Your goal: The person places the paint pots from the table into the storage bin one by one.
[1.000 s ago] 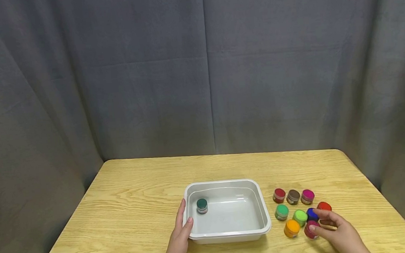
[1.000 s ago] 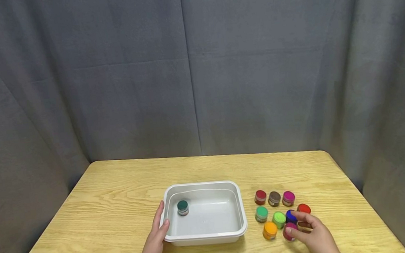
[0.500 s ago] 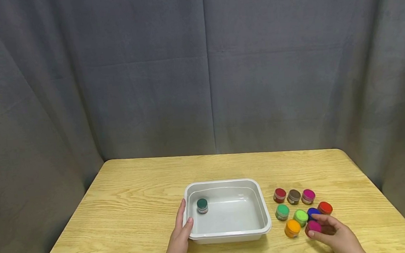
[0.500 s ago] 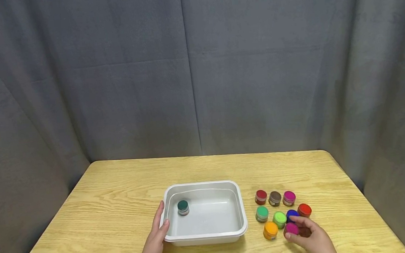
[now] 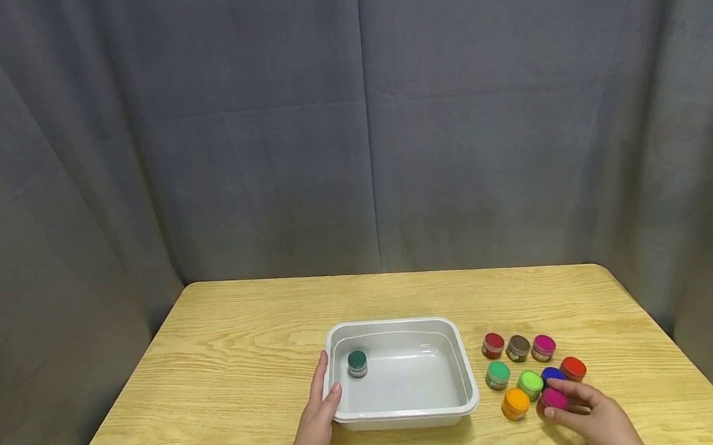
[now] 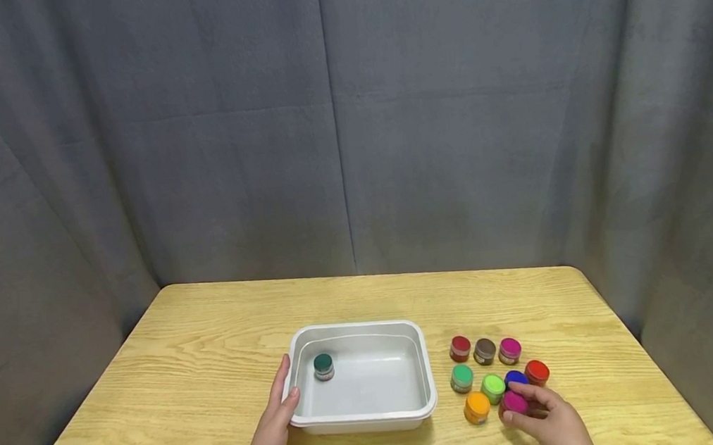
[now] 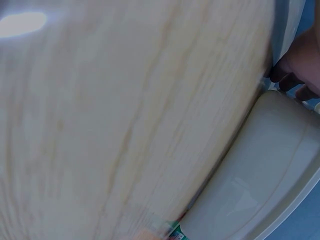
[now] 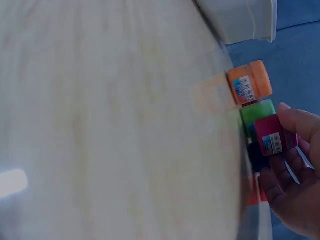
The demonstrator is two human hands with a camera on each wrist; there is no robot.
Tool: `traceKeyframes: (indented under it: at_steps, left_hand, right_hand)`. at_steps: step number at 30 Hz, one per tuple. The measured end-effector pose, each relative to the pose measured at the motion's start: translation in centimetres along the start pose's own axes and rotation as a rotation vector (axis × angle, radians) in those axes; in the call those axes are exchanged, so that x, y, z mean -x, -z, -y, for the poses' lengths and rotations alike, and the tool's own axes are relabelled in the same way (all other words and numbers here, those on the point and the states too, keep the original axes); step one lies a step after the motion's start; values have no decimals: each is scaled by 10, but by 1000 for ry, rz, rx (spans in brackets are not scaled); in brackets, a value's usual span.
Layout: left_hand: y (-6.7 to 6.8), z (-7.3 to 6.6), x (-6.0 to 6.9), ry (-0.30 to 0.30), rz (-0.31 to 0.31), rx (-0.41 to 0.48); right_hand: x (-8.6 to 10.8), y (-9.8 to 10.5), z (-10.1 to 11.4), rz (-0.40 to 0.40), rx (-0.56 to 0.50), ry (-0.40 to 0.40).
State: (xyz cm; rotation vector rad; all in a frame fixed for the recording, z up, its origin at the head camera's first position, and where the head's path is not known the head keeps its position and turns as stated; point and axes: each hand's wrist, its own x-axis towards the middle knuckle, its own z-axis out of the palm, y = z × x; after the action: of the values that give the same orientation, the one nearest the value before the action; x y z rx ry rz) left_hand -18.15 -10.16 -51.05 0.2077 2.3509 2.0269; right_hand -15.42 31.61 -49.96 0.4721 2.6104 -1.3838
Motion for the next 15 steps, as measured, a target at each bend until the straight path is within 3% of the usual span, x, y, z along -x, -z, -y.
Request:
traceKeyframes:
  at_steps: [10,15]
  left_hand:
    - [0,1,0,6,-2,13]
    - [0,0,1,18,1,17]
  right_hand:
    - [13,10,29,-30,10,101]
    - [15,9,48,-5,-64,181]
